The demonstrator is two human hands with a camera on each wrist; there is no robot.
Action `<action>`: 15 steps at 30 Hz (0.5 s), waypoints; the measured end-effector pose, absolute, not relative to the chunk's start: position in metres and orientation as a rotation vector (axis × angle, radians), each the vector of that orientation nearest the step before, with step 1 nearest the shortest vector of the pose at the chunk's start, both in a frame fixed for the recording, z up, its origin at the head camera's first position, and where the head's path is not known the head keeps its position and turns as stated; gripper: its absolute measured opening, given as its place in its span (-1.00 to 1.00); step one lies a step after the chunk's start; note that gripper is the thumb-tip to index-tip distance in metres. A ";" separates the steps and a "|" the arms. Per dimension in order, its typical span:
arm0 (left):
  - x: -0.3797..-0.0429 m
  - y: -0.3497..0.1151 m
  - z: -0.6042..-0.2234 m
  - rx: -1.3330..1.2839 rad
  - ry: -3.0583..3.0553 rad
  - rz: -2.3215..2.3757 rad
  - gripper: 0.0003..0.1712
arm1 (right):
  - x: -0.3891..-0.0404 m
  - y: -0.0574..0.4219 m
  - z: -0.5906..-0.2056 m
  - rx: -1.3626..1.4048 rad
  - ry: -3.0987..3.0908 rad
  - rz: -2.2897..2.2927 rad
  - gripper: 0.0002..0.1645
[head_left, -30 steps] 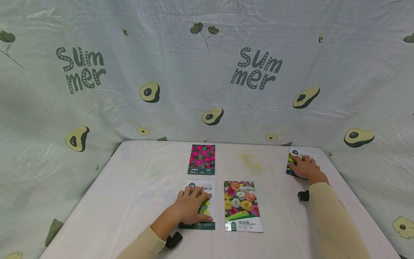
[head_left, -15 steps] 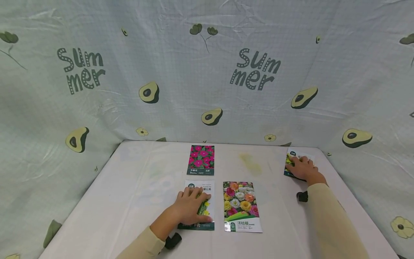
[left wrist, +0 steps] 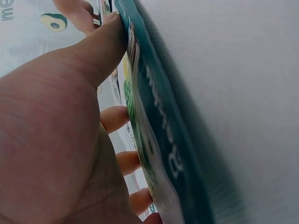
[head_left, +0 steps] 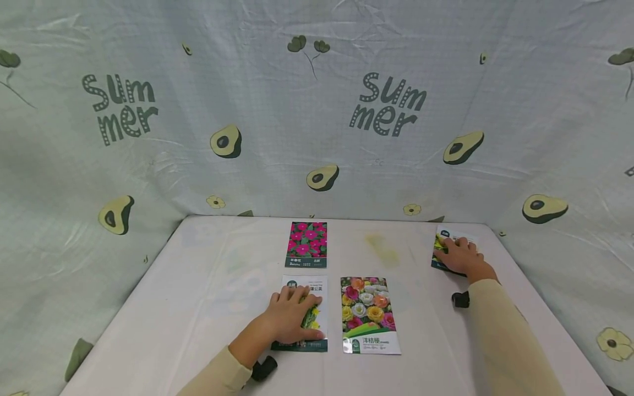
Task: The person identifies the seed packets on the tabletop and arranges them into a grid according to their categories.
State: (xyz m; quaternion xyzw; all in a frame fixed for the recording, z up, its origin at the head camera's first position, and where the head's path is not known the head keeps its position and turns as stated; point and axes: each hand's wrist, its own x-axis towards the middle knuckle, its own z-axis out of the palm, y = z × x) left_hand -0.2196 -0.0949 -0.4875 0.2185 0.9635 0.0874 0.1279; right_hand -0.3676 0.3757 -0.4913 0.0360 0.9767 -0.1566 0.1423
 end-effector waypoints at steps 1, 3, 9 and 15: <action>-0.220 -0.095 -0.488 0.635 2.802 0.257 -0.03 | -0.368 0.375 -0.491 0.108 2.816 -0.447 -0.01; -0.220 -0.095 -0.488 0.634 2.802 0.260 -0.04 | -0.367 0.373 -0.492 0.117 2.815 -0.446 0.01; -0.220 -0.094 -0.489 0.634 2.804 0.250 -0.03 | -0.368 0.372 -0.493 0.101 2.833 -0.436 -0.01; -0.220 -0.094 -0.490 0.646 2.810 0.248 -0.02 | -0.368 0.370 -0.495 0.076 2.844 -0.426 -0.04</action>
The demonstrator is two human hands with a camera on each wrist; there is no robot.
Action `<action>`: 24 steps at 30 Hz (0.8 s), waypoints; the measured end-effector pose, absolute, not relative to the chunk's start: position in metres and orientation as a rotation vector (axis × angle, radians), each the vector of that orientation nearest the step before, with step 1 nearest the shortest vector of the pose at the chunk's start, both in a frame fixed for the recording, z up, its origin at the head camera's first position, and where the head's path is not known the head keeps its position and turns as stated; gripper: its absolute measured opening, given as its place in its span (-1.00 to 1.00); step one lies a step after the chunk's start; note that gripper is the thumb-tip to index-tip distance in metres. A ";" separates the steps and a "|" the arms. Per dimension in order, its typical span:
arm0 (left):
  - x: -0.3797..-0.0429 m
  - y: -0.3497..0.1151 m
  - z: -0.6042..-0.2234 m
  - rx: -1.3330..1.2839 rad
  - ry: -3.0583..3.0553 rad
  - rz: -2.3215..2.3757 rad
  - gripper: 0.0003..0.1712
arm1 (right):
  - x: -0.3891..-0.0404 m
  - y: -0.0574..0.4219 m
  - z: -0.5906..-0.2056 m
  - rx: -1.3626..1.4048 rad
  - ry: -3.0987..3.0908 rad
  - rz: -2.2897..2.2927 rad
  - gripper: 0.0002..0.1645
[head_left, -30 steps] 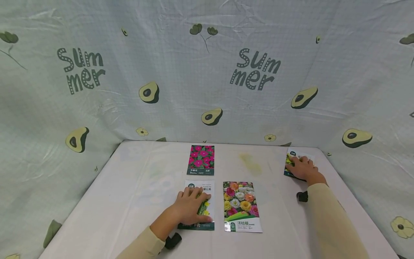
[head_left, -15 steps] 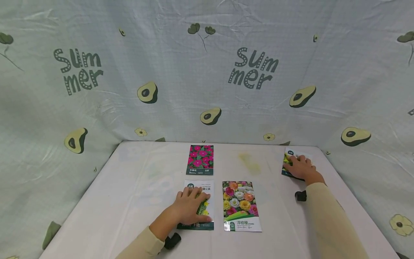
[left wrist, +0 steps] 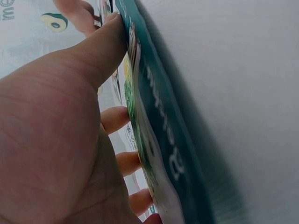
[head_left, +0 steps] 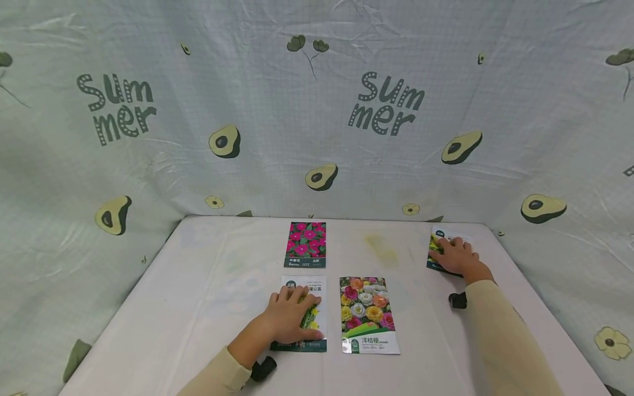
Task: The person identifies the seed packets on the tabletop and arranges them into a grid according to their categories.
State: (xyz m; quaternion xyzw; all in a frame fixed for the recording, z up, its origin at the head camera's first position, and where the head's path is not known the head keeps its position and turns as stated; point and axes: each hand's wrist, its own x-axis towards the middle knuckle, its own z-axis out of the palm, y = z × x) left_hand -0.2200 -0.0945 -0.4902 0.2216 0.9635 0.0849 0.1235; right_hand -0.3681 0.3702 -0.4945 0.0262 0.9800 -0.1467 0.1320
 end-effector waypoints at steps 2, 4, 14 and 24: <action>-0.220 -0.095 -0.491 0.654 2.814 0.247 -0.02 | -0.369 0.369 -0.495 0.069 2.848 -0.419 -0.03; -0.221 -0.095 -0.491 0.660 2.814 0.250 -0.02 | -0.369 0.367 -0.495 0.070 2.848 -0.419 -0.04; -0.220 -0.096 -0.492 0.668 2.820 0.266 -0.03 | -0.370 0.359 -0.498 0.080 2.852 -0.415 -0.03; -0.219 -0.096 -0.492 0.663 2.825 0.288 -0.03 | -0.371 0.352 -0.502 0.059 2.854 -0.395 0.02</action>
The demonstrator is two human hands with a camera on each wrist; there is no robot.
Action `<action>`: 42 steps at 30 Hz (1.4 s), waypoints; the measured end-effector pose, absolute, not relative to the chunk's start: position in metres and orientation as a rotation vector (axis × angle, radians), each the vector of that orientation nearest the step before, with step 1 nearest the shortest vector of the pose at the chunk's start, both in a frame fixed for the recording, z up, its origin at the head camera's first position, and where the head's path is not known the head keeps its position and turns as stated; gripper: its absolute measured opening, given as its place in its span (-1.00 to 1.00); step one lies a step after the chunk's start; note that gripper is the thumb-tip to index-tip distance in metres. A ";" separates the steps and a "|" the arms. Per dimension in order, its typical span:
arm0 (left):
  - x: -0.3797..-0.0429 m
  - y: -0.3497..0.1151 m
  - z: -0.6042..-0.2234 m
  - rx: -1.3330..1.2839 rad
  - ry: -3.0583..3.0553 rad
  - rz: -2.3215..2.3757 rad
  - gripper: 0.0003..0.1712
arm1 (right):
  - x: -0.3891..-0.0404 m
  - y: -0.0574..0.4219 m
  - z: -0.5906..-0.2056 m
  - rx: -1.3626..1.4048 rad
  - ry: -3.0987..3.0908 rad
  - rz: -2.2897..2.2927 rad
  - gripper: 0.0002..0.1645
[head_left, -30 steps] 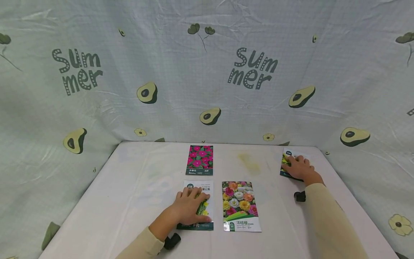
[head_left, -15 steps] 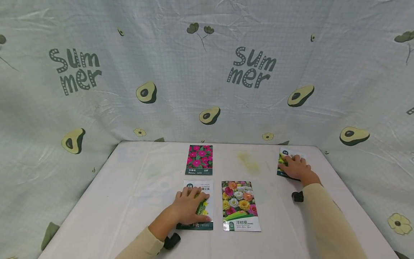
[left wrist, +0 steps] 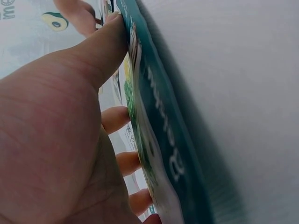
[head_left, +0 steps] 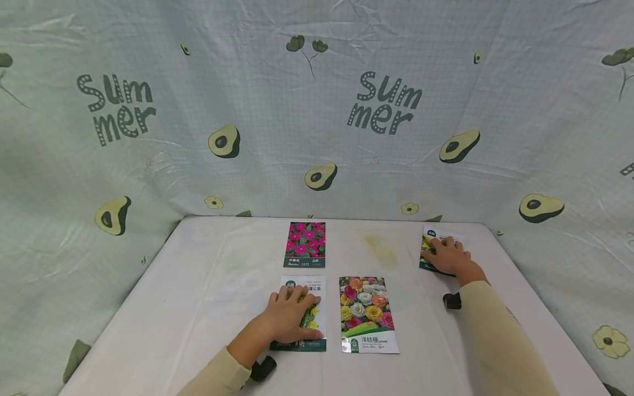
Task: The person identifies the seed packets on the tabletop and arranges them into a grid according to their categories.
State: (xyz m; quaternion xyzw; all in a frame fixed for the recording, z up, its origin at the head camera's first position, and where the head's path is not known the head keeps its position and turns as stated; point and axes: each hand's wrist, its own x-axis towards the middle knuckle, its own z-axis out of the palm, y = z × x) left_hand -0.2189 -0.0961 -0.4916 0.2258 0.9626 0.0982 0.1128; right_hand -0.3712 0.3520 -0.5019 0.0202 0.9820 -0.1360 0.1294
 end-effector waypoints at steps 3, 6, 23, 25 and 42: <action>-0.219 -0.096 -0.491 0.660 2.821 0.290 -0.03 | -0.371 0.349 -0.501 0.064 2.853 -0.397 -0.01; -0.219 -0.096 -0.491 0.661 2.819 0.294 -0.03 | -0.370 0.346 -0.500 0.062 2.857 -0.394 0.00; -0.219 -0.095 -0.489 0.661 2.815 0.297 -0.04 | -0.367 0.330 -0.497 0.033 2.874 -0.380 -0.06; -0.219 -0.095 -0.489 0.661 2.814 0.297 -0.03 | -0.367 0.328 -0.497 0.036 2.873 -0.373 -0.06; -0.220 -0.092 -0.486 0.633 2.805 0.294 -0.03 | -0.369 0.314 -0.493 -0.015 2.869 -0.371 -0.12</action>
